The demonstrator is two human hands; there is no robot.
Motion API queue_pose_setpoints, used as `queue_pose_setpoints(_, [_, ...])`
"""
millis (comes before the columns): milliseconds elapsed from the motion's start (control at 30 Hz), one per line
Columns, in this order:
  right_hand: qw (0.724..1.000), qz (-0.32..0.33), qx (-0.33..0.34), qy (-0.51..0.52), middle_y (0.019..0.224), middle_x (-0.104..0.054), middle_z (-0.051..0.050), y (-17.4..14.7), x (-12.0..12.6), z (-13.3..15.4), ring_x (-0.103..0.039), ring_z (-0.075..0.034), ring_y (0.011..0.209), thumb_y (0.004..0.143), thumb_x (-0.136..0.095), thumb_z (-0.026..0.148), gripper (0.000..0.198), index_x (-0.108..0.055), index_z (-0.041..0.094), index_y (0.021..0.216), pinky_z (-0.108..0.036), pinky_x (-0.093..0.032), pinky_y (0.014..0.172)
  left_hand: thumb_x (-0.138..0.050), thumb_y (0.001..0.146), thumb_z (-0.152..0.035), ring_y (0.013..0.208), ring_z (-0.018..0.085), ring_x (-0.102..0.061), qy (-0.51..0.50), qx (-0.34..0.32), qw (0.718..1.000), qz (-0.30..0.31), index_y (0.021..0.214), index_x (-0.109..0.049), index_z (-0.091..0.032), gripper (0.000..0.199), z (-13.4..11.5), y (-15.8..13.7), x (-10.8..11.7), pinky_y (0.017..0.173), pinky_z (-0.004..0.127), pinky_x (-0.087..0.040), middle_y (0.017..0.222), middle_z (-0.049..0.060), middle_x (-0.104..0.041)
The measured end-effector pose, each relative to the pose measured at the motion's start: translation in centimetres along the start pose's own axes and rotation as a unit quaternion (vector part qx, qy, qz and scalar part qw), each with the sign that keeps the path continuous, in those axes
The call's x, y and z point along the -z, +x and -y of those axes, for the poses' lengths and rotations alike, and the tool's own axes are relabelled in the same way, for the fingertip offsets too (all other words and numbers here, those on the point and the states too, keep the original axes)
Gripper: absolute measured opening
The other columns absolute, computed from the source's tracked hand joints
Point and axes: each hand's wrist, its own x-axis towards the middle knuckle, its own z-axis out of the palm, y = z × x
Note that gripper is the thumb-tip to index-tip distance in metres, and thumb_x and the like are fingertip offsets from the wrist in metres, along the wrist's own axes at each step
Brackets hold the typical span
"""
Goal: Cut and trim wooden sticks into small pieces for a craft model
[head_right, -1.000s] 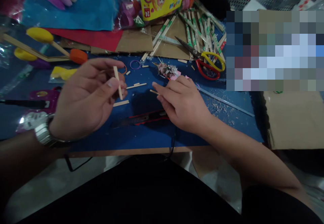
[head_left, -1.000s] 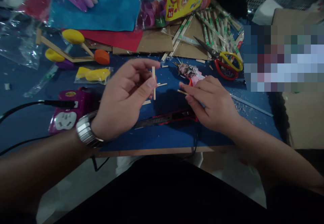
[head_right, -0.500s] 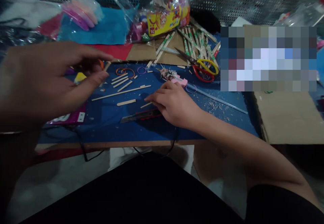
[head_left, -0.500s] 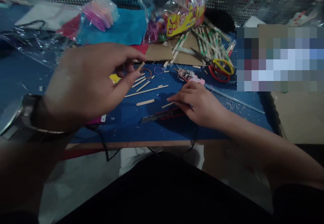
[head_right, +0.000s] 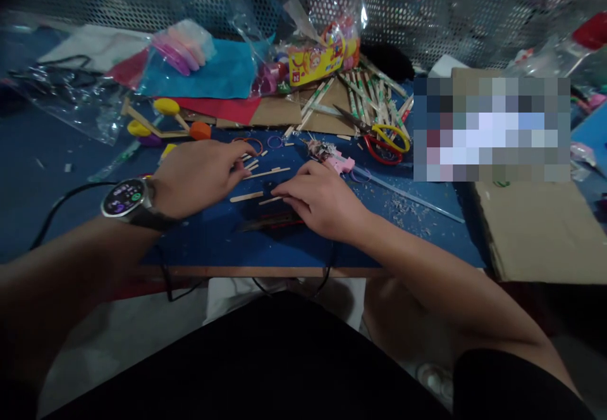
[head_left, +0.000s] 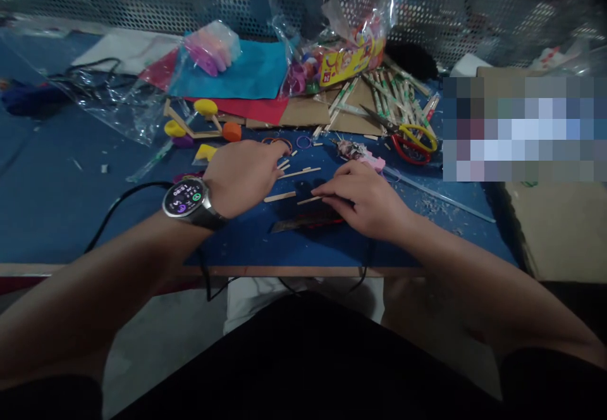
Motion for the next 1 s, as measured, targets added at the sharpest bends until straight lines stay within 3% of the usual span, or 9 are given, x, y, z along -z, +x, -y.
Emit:
queue_pose_setpoints(133, [1.000,-0.023,0.013,0.009,0.104,-0.085,-0.007,-0.4,0.0,-0.1,-0.068,-0.024,0.100,0.108,-0.064,0.021,0.022,-0.083,0.022,0.119,-0.041,-0.052,0.090,-0.064,0.100,-0.029,0.096,0.031,-0.076,-0.019,0.021,0.997,0.068,0.141,-0.069,-0.023,0.041,-0.4,0.5,0.8,0.076,0.037,-0.050,0.105,0.010,-0.083])
queue_pose_setpoints(267, [0.999,-0.028,0.017,0.012,0.104,-0.085,-0.007,-0.5,0.0,0.1,-0.067,-0.024,0.101,0.109,-0.062,0.021,0.023,-0.083,0.022,0.120,-0.040,-0.051,0.091,-0.070,0.100,-0.034,0.107,0.032,-0.075,-0.030,0.022,0.996,0.079,0.140,-0.069,-0.023,0.041,-0.1,0.7,1.5,0.084,0.039,-0.051,0.111,0.008,-0.083])
queue_pose_setpoints(533, [1.000,-0.026,-0.009,-0.011,0.101,-0.082,-0.007,-0.9,0.1,-0.2,-0.070,-0.023,0.099,0.110,-0.064,0.028,0.022,-0.083,0.024,0.121,-0.039,-0.052,0.091,-0.069,0.099,-0.036,0.101,0.028,-0.074,-0.021,0.026,0.996,0.089,0.114,-0.077,-0.023,0.022,0.7,0.6,1.0,0.078,0.036,-0.047,0.106,0.007,-0.082])
queue_pose_setpoints(733, [0.999,-0.050,-0.011,-0.013,0.098,-0.081,-0.006,-1.1,0.0,-0.6,-0.073,-0.022,0.094,0.106,-0.073,0.032,0.021,-0.083,0.022,0.122,-0.037,-0.054,0.088,-0.065,0.097,-0.032,0.096,0.028,-0.076,-0.059,0.018,0.996,0.069,0.119,-0.077,-0.024,0.027,1.2,0.6,0.4,0.078,0.036,-0.049,0.103,0.007,-0.083])
queue_pose_setpoints(1000, [0.998,-0.059,-0.022,-0.008,0.099,-0.083,-0.005,-1.3,-0.1,-0.6,-0.076,-0.023,0.094,0.101,-0.081,0.033,0.021,-0.084,0.023,0.120,-0.037,-0.057,0.087,-0.062,0.098,-0.032,0.105,0.030,-0.077,-0.073,0.016,0.995,0.066,0.123,-0.077,-0.022,0.030,1.4,0.6,0.2,0.087,0.039,-0.055,0.113,0.011,-0.084])
